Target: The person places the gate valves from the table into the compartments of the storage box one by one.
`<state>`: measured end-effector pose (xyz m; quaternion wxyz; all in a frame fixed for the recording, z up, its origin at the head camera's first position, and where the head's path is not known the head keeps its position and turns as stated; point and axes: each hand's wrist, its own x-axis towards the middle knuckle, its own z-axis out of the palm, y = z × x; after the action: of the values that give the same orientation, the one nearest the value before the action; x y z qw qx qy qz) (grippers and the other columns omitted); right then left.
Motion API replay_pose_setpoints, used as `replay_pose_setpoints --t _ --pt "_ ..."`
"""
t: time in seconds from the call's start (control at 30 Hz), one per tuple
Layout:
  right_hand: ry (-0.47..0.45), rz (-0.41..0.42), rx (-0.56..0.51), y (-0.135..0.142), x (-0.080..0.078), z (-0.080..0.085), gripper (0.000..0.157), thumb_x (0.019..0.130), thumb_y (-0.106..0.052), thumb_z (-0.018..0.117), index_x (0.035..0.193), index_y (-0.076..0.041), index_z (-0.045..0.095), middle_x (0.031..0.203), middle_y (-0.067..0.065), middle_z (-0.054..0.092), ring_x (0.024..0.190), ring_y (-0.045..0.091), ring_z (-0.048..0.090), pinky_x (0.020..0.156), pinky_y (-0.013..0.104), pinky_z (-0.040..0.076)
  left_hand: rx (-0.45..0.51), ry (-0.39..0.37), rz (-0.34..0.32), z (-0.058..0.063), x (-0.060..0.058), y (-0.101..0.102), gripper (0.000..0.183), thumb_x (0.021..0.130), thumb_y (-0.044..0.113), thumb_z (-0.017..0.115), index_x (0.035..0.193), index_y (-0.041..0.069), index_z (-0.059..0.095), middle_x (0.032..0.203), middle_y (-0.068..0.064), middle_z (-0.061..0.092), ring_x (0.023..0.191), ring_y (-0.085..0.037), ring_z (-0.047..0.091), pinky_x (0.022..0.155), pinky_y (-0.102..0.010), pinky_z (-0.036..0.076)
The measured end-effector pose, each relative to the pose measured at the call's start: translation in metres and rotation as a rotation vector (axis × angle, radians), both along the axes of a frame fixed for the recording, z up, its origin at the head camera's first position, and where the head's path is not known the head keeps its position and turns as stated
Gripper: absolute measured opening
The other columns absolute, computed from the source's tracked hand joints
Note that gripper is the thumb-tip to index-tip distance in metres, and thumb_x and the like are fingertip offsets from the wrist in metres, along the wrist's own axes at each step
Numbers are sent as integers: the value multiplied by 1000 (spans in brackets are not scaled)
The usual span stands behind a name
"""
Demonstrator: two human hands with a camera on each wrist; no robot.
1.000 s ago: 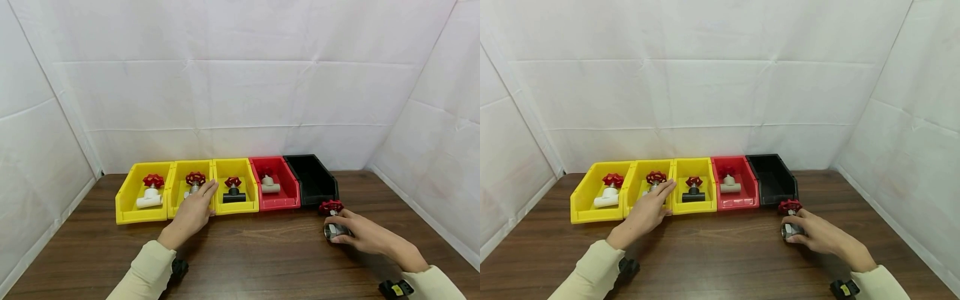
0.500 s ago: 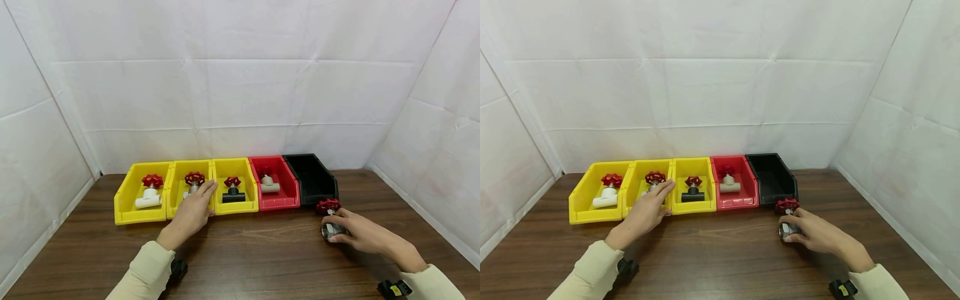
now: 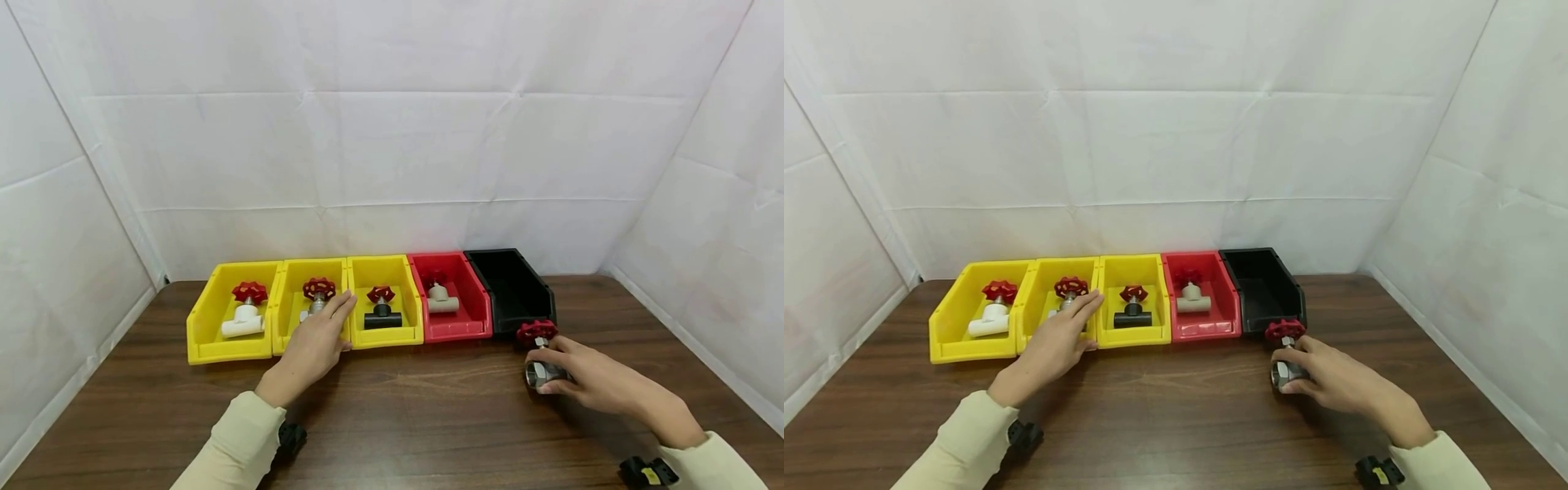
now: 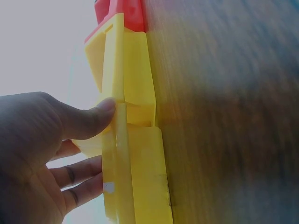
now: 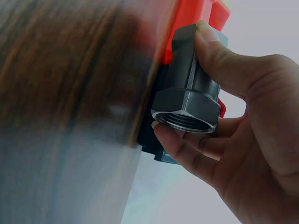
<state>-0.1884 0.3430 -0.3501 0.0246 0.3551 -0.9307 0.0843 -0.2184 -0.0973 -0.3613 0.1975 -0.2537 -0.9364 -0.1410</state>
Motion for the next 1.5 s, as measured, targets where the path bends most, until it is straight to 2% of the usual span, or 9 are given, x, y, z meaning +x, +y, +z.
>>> replay_pose_setpoints --t 0.33,0.53,0.87,1.07,1.3,1.5 --pt "64 55 -16 -2 -3 4 39 89 -39 64 122 -18 62 97 -11 46 73 0 41 63 20 36 3 8 5 1 0 0 71 80 13 78 141 0 44 144 -15 43 85 -32 63 77 -42 54" --pt "66 50 -14 -4 -6 7 40 89 -39 65 122 -18 62 98 -9 48 74 1 43 64 22 39 -5 -11 14 0 -1 1 71 81 14 78 142 1 44 144 -14 42 81 -30 63 74 -41 54" --pt "132 83 -34 -5 -17 14 41 86 -32 71 121 -13 63 99 -7 51 75 0 44 63 23 42 2 -16 18 -1 0 2 73 79 13 79 142 1 43 144 -14 42 93 -33 63 81 -43 53" --pt "152 84 -52 -3 -23 20 41 85 -27 73 122 -16 62 100 -5 53 77 1 46 62 24 43 1 -13 14 0 0 3 72 80 12 79 142 1 43 144 -14 42 89 -32 63 78 -42 53" --pt "192 92 -61 -3 -35 26 40 82 -21 75 120 -15 64 100 -3 54 80 3 49 63 25 44 2 -11 15 1 -2 2 73 79 13 79 142 1 43 144 -14 42 90 -31 63 81 -43 53" --pt "199 105 -44 -5 -42 27 41 81 -21 76 119 -13 64 98 -4 55 80 4 48 63 26 43 16 28 -4 -1 0 1 70 79 10 79 139 -1 46 142 -15 45 89 -33 63 76 -43 54"
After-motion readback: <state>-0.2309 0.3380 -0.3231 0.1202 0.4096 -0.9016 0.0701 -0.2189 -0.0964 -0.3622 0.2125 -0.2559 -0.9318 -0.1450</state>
